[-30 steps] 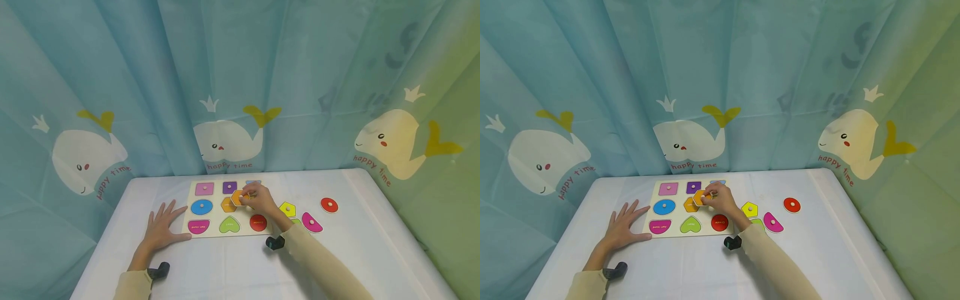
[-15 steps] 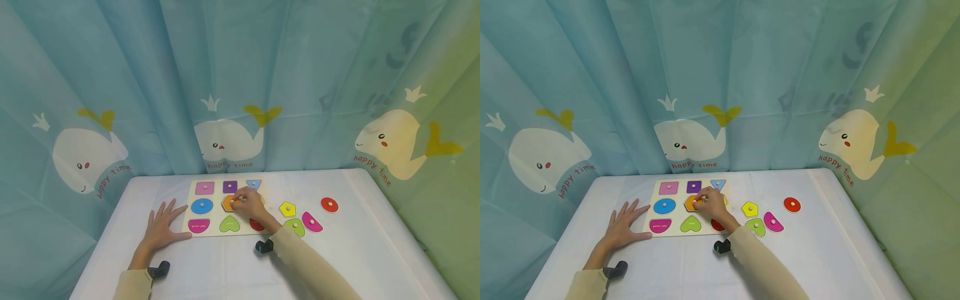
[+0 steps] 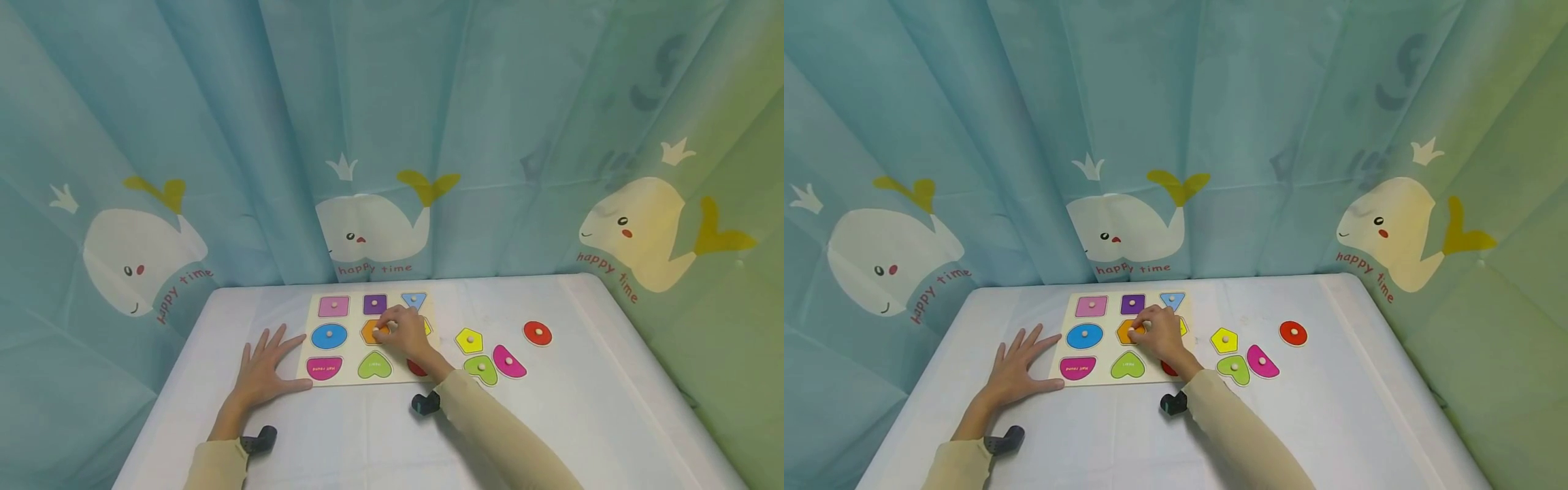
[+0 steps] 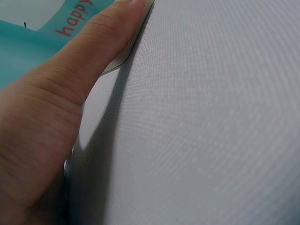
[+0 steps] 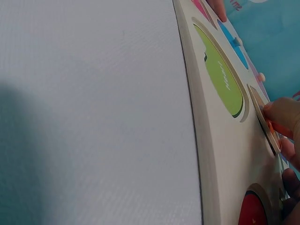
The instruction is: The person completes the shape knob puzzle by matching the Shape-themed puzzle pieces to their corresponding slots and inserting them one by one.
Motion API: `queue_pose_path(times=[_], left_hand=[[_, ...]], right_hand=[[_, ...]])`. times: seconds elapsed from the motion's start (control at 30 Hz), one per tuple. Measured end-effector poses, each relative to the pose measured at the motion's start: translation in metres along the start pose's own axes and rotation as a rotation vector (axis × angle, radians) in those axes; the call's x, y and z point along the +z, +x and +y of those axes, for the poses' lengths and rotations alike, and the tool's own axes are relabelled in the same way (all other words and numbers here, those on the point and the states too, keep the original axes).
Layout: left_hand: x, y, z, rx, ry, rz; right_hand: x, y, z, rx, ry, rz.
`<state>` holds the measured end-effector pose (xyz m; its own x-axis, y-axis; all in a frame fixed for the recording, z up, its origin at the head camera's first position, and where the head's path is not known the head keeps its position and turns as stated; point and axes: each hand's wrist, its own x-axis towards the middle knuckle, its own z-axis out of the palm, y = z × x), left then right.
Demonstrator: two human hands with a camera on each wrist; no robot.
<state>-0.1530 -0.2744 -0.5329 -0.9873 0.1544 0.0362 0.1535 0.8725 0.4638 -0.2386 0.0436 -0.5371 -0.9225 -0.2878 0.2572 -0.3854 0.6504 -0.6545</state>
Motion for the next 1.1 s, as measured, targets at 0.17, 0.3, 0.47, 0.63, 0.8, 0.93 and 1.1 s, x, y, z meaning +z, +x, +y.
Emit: queue_pose_path(times=[0.17,0.3,0.47,0.63,0.8,0.93,1.1], left_hand=[[-0.0009,-0.0010,0.0014,0.005,-0.003,0.010],[-0.0015,-0.0011,0.0016,0.008,0.002,0.011],[-0.0013,-0.0006,0.0020,0.004,0.013,0.005],[-0.0011,-0.0013,0.0029,0.001,0.007,0.008],[-0.0005,-0.0005,0.0019,0.007,0.003,0.010],[0.0008,0.0003,0.0000,0.002,0.003,0.005],[0.0015,0.0000,-0.0002,0.001,0.001,0.001]], right_hand=[[0.0009,0.0009,0.0012,-0.005,0.011,0.000],[0.0002,0.0018,0.0024,-0.016,0.011,-0.011],[0.0003,0.0023,0.0035,-0.008,0.015,-0.029],[0.0008,0.0035,0.0026,0.012,0.015,-0.043],[0.0004,0.0038,0.0013,0.013,0.013,-0.049],[0.0000,0.0038,0.0007,0.017,0.010,-0.056],[-0.0010,0.0027,0.0007,0.019,0.006,-0.064]])
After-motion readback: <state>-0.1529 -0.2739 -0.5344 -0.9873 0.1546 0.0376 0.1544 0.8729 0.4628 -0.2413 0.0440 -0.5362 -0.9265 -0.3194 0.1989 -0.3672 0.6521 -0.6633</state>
